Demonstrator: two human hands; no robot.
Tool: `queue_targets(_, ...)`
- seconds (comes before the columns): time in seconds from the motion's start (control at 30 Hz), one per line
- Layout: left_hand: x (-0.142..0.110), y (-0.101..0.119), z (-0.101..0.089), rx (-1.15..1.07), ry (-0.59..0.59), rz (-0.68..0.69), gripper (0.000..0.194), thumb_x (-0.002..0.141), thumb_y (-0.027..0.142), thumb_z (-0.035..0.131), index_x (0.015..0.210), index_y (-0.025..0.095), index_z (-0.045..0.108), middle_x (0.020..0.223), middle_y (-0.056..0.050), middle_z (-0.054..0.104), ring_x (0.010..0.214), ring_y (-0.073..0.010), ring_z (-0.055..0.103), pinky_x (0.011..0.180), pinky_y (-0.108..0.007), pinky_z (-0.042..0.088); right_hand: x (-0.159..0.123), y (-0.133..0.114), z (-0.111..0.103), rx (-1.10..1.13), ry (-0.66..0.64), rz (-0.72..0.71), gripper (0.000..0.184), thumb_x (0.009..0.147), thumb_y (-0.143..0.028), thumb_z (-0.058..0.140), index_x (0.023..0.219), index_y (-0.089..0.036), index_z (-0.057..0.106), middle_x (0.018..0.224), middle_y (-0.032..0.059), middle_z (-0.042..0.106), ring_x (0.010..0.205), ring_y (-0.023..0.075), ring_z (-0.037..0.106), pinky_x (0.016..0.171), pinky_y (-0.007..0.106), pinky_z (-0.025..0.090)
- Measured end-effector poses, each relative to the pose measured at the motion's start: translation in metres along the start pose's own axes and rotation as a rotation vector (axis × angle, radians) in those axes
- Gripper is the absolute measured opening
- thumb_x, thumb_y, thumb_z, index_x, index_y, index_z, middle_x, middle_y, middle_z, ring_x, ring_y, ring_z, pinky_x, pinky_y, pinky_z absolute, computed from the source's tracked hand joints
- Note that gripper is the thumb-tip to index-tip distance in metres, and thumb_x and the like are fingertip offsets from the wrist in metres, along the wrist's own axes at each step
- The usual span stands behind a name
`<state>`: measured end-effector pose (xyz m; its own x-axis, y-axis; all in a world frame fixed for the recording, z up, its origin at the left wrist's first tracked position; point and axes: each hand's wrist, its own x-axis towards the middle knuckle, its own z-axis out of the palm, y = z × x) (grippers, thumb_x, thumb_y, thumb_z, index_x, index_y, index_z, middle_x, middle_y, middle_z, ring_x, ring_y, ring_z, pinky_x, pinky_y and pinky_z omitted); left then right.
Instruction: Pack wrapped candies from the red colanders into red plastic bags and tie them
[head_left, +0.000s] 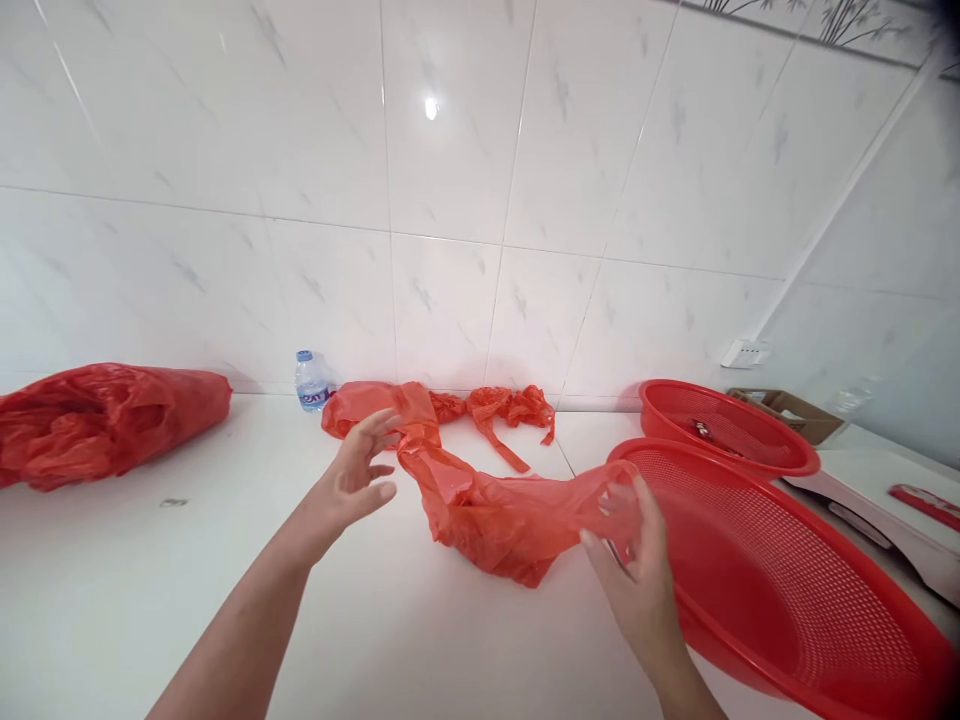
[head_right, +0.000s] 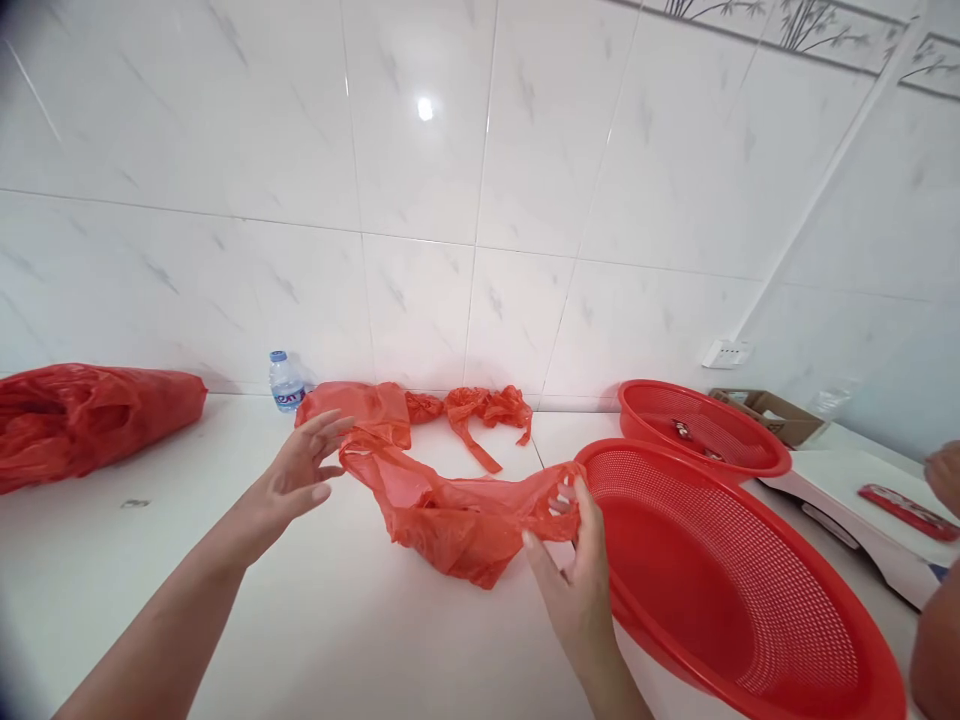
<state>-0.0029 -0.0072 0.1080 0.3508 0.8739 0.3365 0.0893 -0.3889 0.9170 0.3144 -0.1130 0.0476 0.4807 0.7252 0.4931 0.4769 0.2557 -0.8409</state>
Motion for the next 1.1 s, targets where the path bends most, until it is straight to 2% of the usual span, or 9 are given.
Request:
queue_targets(0.13,-0.027,-0.050,-0.016,0.126,-0.019,-0.191,0.078,0.077,0.049,0.064,0.142,0.041,0.022,0.156,-0.001,0.017,0.141,-0.0277,0.017,0.106,-0.044,0.035,-0.040,0.056,0.010,0.160,0.040,0.038,0.107,0.066,-0.035,0.074,0.148,-0.027,0.005,0.144,0.0168,0.032,0.119,0.0300,0.049,0.095,0.050,0.043)
queue_targets(0.23,-0.025,-0.083,-0.004,0.146,-0.102,-0.315,0.090,0.071,0.048,0.071,0.145,0.035,0.022,0.156,-0.006,0.018,0.142,-0.0307,0.016,0.109,-0.047,0.030,-0.049,0.075,0.020,0.159,-0.007,0.187,0.109,0.063,-0.036,0.075,0.147,-0.027,0.007,0.141,0.0154,0.036,0.118,0.0301,0.051,0.097,0.052,0.041)
queue_targets(0.33,-0.008,-0.092,0.027,-0.063,-0.157,-0.300,0.096,0.065,0.042,0.078,0.145,0.029,0.026,0.149,-0.013,0.032,0.136,-0.0348,0.030,0.108,-0.051,0.029,-0.030,0.066,0.033,0.172,-0.127,0.282,0.092,0.063,-0.034,0.075,0.141,-0.026,0.028,0.131,0.0113,0.050,0.119,0.0292,0.050,0.099,0.049,0.041)
queue_targets(0.47,0.015,-0.083,0.072,-0.398,-0.226,-0.242,0.068,0.065,0.033,0.079,0.127,0.021,0.052,0.127,-0.015,0.059,0.112,-0.0339,0.057,0.092,-0.045,0.047,0.011,0.041,0.052,0.347,-0.310,0.243,0.062,0.062,-0.033,0.078,0.120,-0.025,0.055,0.115,0.0092,0.064,0.108,0.0286,0.058,0.089,0.042,0.048)
queue_targets(0.57,0.025,-0.076,0.091,-0.501,-0.131,-0.280,0.045,0.067,0.033,0.078,0.106,0.016,0.065,0.108,-0.014,0.068,0.103,-0.0312,0.063,0.087,-0.039,0.050,0.034,0.032,0.061,0.440,-0.433,0.303,0.036,0.067,-0.038,0.076,0.096,-0.018,0.066,0.098,0.0095,0.070,0.094,0.0282,0.063,0.084,0.041,0.050)
queue_targets(0.63,0.029,-0.075,0.093,-0.619,-0.030,-0.337,0.036,0.071,0.036,0.074,0.099,0.015,0.067,0.102,-0.013,0.070,0.098,-0.0297,0.065,0.084,-0.038,0.051,0.044,0.030,0.063,0.549,-0.481,0.396,0.030,0.071,-0.039,0.073,0.088,-0.016,0.067,0.090,0.0091,0.071,0.085,0.0263,0.065,0.080,0.041,0.050)
queue_targets(0.83,0.036,-0.092,0.087,-0.884,0.334,-0.408,0.027,0.075,0.027,0.070,0.099,0.017,0.063,0.102,-0.010,0.070,0.090,-0.0239,0.068,0.084,-0.036,0.053,0.066,0.044,0.084,0.921,-0.432,0.531,0.033,0.071,-0.031,0.073,0.101,-0.019,0.065,0.105,0.0059,0.069,0.093,0.0219,0.064,0.085,0.035,0.049)
queue_targets(1.0,0.038,-0.116,0.092,-0.935,0.338,-0.530,0.026,0.081,0.035,0.064,0.096,0.015,0.063,0.100,-0.013,0.071,0.090,-0.0258,0.068,0.084,-0.039,0.054,0.063,0.075,0.113,0.906,-0.398,0.670,0.039,0.062,-0.028,0.076,0.098,-0.018,0.065,0.098,0.0052,0.071,0.087,0.0213,0.066,0.078,0.031,0.051)
queue_targets(1.1,0.041,-0.126,0.096,-1.025,0.258,-0.565,0.037,0.081,0.044,0.062,0.102,0.013,0.062,0.105,-0.016,0.069,0.098,-0.0287,0.067,0.086,-0.041,0.053,0.055,0.081,0.120,0.939,-0.518,0.717,0.037,0.072,-0.042,0.067,0.100,-0.018,0.064,0.102,0.0081,0.070,0.088,0.0227,0.066,0.073,0.032,0.052)
